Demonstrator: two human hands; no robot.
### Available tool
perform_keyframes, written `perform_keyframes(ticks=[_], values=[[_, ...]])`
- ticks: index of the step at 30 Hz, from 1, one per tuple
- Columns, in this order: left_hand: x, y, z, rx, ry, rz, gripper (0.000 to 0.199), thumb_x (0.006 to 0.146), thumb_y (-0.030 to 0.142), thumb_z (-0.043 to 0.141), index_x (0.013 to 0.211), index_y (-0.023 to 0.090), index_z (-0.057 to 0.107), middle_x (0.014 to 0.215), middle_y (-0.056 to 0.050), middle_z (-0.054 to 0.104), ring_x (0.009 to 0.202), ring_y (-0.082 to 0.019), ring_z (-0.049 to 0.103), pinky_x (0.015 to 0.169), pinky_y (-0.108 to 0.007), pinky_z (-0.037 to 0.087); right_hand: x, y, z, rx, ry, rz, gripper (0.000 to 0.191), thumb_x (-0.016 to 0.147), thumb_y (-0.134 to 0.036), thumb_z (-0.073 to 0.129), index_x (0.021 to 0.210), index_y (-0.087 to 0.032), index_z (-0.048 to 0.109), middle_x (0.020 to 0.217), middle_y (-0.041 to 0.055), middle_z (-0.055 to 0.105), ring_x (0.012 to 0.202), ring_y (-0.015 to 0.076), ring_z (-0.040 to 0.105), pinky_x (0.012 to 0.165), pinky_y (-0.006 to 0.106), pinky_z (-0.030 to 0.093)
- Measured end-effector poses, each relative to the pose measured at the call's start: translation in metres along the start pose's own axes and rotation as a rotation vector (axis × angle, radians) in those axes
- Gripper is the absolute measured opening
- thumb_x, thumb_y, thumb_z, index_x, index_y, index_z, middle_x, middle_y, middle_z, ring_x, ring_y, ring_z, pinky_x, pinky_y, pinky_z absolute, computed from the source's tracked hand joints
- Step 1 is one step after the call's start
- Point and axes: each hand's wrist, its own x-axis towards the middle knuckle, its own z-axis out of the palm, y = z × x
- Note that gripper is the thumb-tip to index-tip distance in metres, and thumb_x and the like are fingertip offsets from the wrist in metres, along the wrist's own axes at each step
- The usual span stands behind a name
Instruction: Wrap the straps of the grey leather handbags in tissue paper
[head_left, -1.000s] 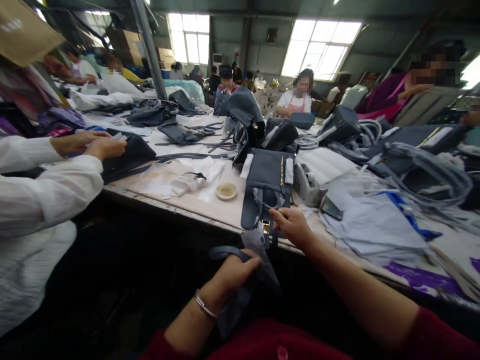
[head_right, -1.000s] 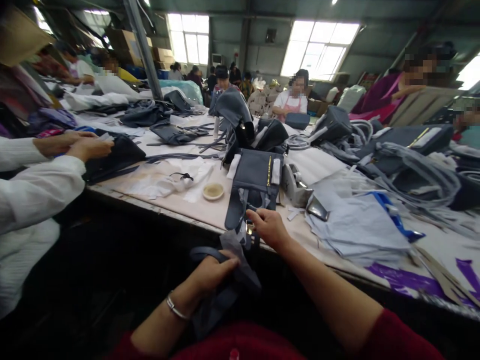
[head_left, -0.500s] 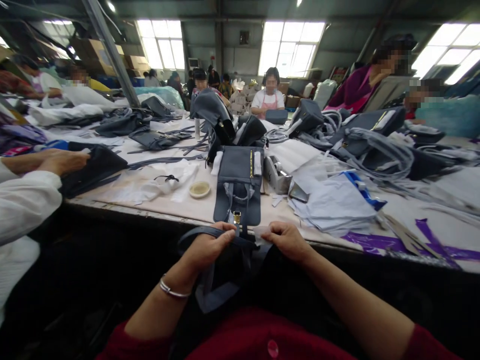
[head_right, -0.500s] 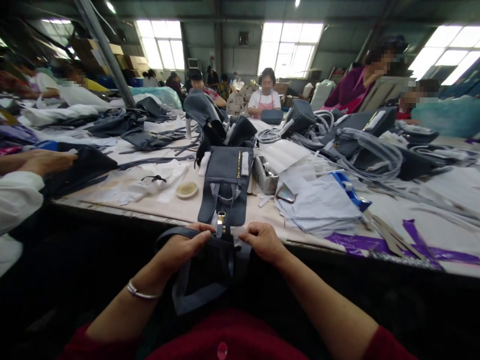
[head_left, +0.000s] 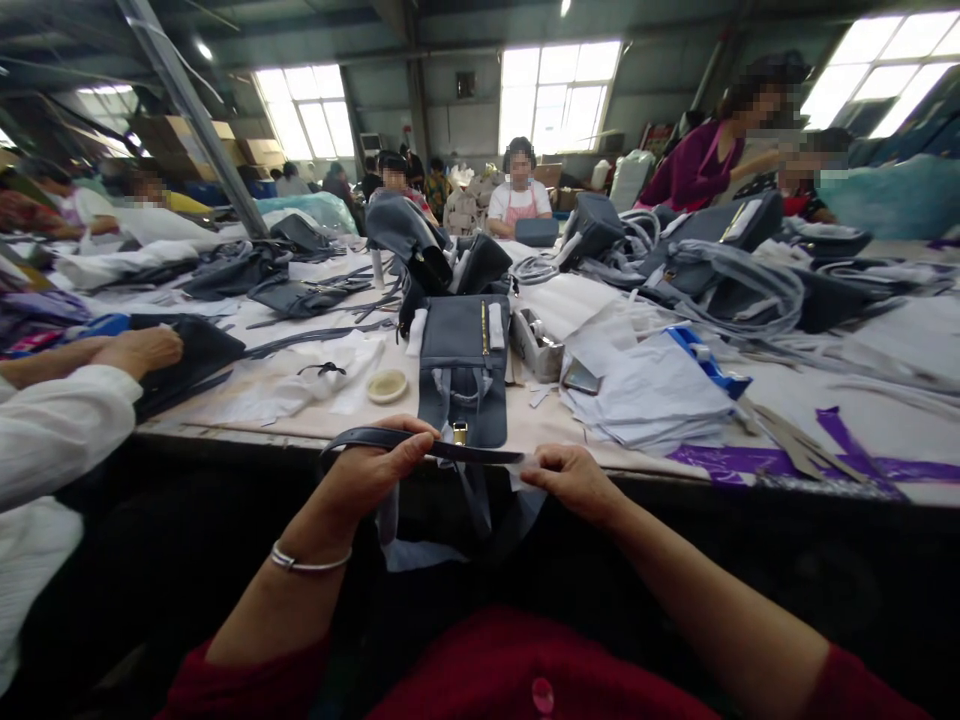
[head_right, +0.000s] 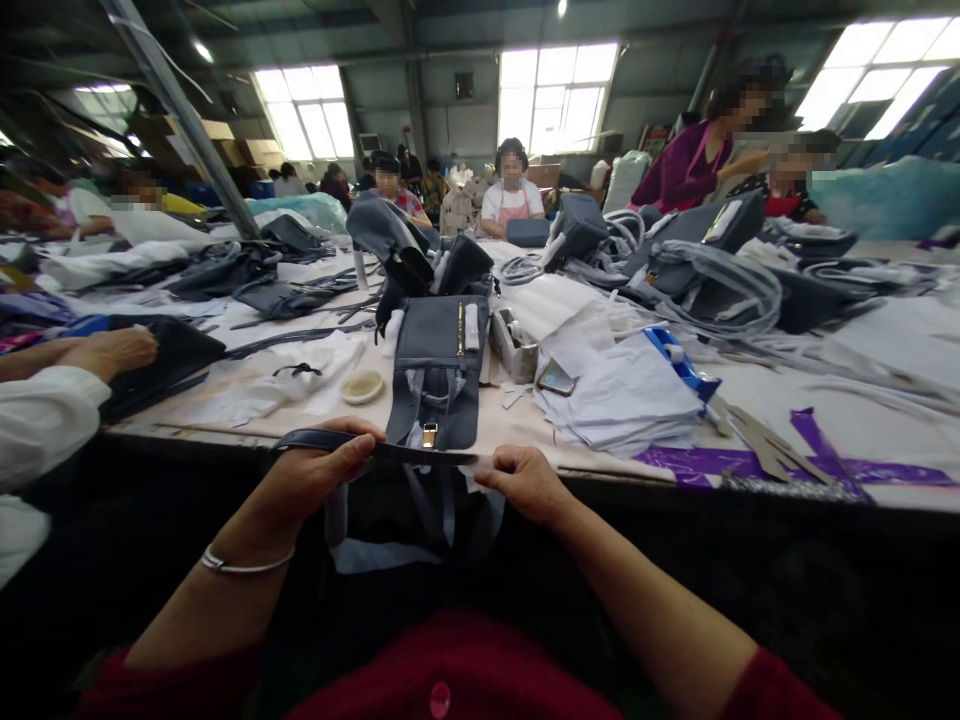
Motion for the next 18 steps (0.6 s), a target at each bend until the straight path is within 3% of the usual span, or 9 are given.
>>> perform_keyframes(ticks=[6,11,18], values=[[-0.001,0.004,-0.013,-0.032,0.034,0.023,0.032,0.078,0.045,0.071,0.087,0.014,0.071,0.058,0.001,0.053,0.05,-0.009,0.045,0.044,-0.02,0.034,0.0,0.006,-0.002,-0.034,-0.011,0.017,0.032,0.074,-0.042,0.072,0.057,-0.017,0.061,0.058,-0.0036,0.051,0.058,0.0114,0.045,0.057,0.024,0.034],[-0.001,0.004,-0.018,0.045,-0.019,0.041,0.028,0.078,0.043,0.071,0.084,0.016,0.073,0.059,0.001,0.056,0.051,-0.01,0.046,0.046,-0.02,0.034,0.001,0.008,0.001,-0.026,-0.058,0.018,0.033,0.075,-0.044,0.072,0.062,-0.016,0.063,0.061,-0.0028,0.054,0.059,0.0117,0.048,0.058,0.024,0.036],[0.007,0.006,-0.017,0.213,-0.112,0.126,0.026,0.081,0.042,0.068,0.082,0.017,0.074,0.074,-0.004,0.068,0.069,-0.017,0.06,0.063,-0.024,0.047,0.001,0.003,0.002,-0.077,-0.121,-0.045,0.021,0.077,-0.034,0.071,0.067,-0.016,0.068,0.066,-0.0013,0.058,0.064,0.0136,0.053,0.063,0.025,0.039]])
